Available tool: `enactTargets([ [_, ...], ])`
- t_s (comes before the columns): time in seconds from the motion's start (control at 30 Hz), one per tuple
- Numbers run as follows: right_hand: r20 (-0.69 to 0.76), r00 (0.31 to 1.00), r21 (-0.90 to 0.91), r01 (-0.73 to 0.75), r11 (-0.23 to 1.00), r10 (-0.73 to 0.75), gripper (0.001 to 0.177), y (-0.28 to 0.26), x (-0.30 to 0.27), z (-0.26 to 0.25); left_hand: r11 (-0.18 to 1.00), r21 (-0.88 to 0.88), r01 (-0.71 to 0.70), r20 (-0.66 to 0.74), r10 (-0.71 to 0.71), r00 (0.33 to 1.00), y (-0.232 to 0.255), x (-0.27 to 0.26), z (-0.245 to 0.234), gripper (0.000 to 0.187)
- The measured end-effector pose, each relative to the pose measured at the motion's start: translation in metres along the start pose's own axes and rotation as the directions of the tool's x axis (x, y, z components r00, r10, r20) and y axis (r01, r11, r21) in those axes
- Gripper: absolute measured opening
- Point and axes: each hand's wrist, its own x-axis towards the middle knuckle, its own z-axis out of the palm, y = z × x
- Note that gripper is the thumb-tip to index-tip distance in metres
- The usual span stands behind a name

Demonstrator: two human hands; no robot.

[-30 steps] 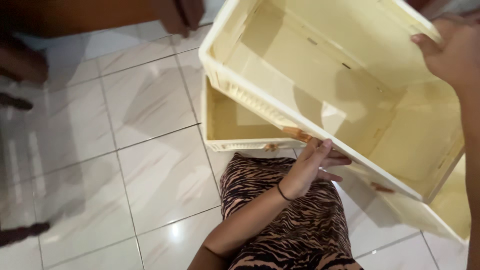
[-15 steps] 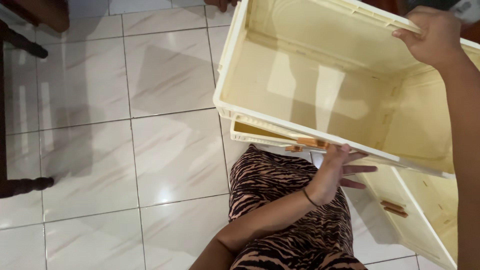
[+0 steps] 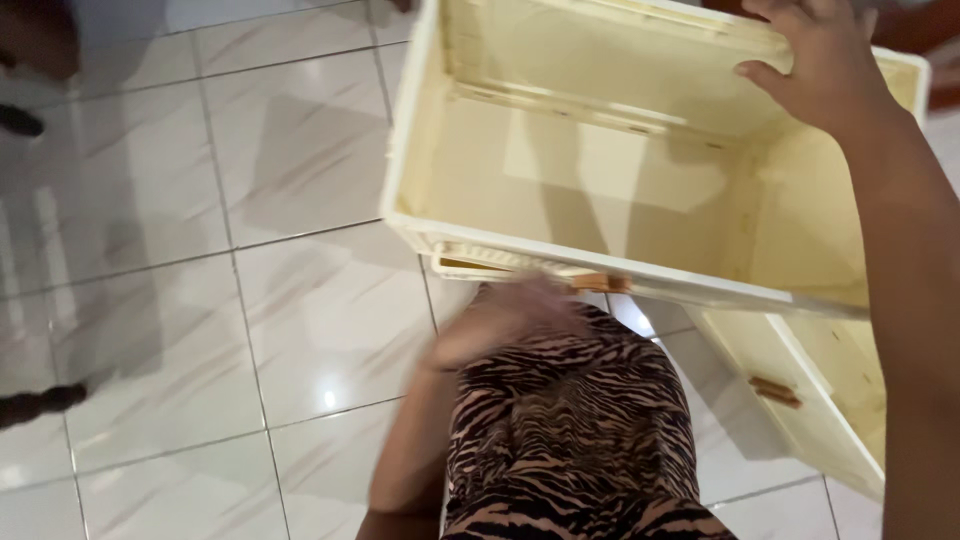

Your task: The person assembles a plastic storage cabinet by stacking three drawer units and securing them with latches. They then place a lid on top and adjust the assembled unit on the tiled floor.

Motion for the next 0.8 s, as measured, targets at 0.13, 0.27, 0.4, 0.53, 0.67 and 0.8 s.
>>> enactTargets([
  [0.13,-0.060,0.994,0.229,-0.077,0.970,0.093,0.040,-0.021,-0.065,-0.060,0.959,-0.269,0.086,-0.888,-0.282,0.364,0.009,-0.058,-0.058,0.035],
  [0.27,-0.183,0.749,0.728,-0.332,0.599,0.637,0.026,-0.029,-0.207,-0.062,0.970,0.024,0.241,-0.969,-0.037,0.243,-0.031,-0.105,-0.096,0.030],
  [0.4,-0.359,0.516,0.757,-0.326,0.566,0.778,0.032,-0.036,-0.335,0.039,0.913,-0.234,0.333,-0.922,-0.317,0.222,-0.120,-0.143,-0.113,0.055],
  [0.53,0.427,0.391,0.767,-0.634,-0.097,0.815,0.068,-0.092,-0.389,0.158,0.815,-0.535,0.223,-0.763,-0.580,0.287,-0.185,-0.162,-0.106,0.071],
  [0.67,0.240,0.630,0.812,-0.547,0.204,0.738,0.073,-0.140,-0.380,0.206,0.853,-0.481,0.201,-0.809,-0.520,0.273,-0.205,-0.155,-0.096,0.070],
  [0.8,0.276,0.584,0.779,-0.601,0.178,0.764,0.047,-0.139,-0.356,0.213,0.903,-0.396,0.165,-0.870,-0.427,0.249,-0.201,-0.150,-0.085,0.068],
])
